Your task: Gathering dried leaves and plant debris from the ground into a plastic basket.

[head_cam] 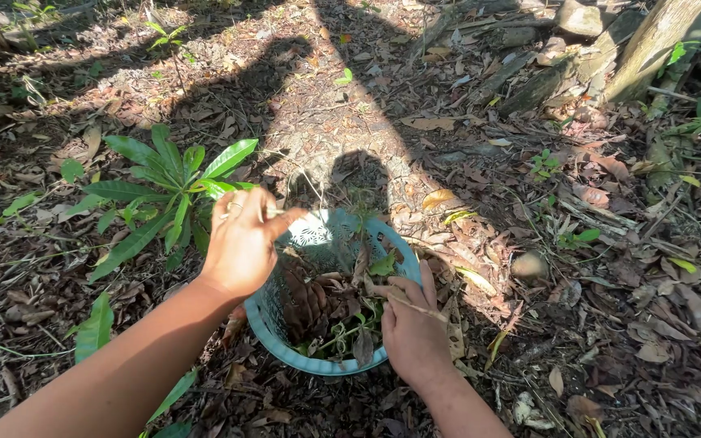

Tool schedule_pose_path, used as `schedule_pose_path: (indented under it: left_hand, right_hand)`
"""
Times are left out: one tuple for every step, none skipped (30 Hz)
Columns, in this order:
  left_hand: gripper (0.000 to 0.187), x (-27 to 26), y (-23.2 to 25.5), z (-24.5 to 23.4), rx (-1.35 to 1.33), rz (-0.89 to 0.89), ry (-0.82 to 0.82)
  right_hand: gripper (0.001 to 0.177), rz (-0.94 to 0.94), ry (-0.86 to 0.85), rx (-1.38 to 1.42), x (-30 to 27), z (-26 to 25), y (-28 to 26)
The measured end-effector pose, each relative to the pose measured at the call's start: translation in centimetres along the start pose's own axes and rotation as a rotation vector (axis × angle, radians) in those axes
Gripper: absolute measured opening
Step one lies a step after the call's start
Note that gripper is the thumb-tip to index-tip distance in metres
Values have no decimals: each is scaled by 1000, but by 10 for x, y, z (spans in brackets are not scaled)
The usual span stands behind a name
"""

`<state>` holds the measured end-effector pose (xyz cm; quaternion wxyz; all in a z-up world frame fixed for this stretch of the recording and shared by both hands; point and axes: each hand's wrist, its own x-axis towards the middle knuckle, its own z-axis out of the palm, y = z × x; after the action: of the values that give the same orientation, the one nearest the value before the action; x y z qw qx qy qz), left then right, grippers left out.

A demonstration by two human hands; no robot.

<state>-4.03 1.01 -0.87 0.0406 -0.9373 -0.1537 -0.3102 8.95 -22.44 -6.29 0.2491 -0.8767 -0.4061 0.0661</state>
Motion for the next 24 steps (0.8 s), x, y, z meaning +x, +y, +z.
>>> schedule_pose_path:
  left_hand:
    - [64,1,-2,2,4,0,-1]
    - [57,0,-3,5,81,105,-35]
    - [51,-1,-5,8,157,210,-70]
    - [51,3,-1,9,159,208,-71]
    - [41,7,2,9,220,300,-108]
    - [31,10,6,10,281,393,-146]
    - [31,15,15,8,282,393,-149]
    - [24,20,25,6,367,458,-311]
    - [18,26,34,4,452,522,-475]
    - [18,22,33,29,451,520,-475]
    - [17,18,32,53,316,478,-569]
    - [17,15,32,78,179,437,-659]
    - [17,12,37,99,178,437,-659]
    - [17,8,41,118,99,460,-582]
    - [17,4,45,138,21,482,-505]
    - [17,5,48,135,20,482,-507]
    - [16,6,52,131,139,572,-548]
    - [16,9,57,128,257,662,-586]
    - [16,6,57,134,254,665,-586]
    - [16,3,57,140,248,646,-650]
    - [16,0,57,145,243,627,-714]
    - [16,-11,50,162,238,631,-715]
    - [15,-21,43,179,221,575,-762]
    - [16,-30,37,195,205,519,-808]
  right_hand:
    - [35,-2,0,3,3,8,5]
    - [35,-47,45,18,5,16,11]
    - [36,-92,90,33,7,24,16]
    - [36,-93,89,34,6,22,13]
    - [53,-119,121,129,5,20,9]
    - [74,-142,152,226,3,19,6]
    - [74,-142,150,227,3,20,5]
    - [72,-147,154,252,3,20,4]
    - [71,-152,157,275,4,20,4]
    - [71,-153,156,275,3,18,3]
    - [66,-121,155,302,2,16,3]
    - [62,-87,155,330,1,15,3]
    - [62,-86,155,329,0,11,-1]
    - [64,-19,111,349,-1,7,-5]
    - [65,48,67,368,-2,3,-9]
    - [65,50,65,369,-1,6,-4]
    - [63,28,116,388,0,9,0]
    - [62,9,168,405,2,12,6]
    - [62,13,169,404,2,6,4]
    - [61,116,105,388,1,0,3]
    - [61,219,42,371,1,-6,2]
    - [61,224,42,369,0,-5,2]
    - [66,216,30,402,0,-4,2]
    - [70,206,20,436,-1,-3,2]
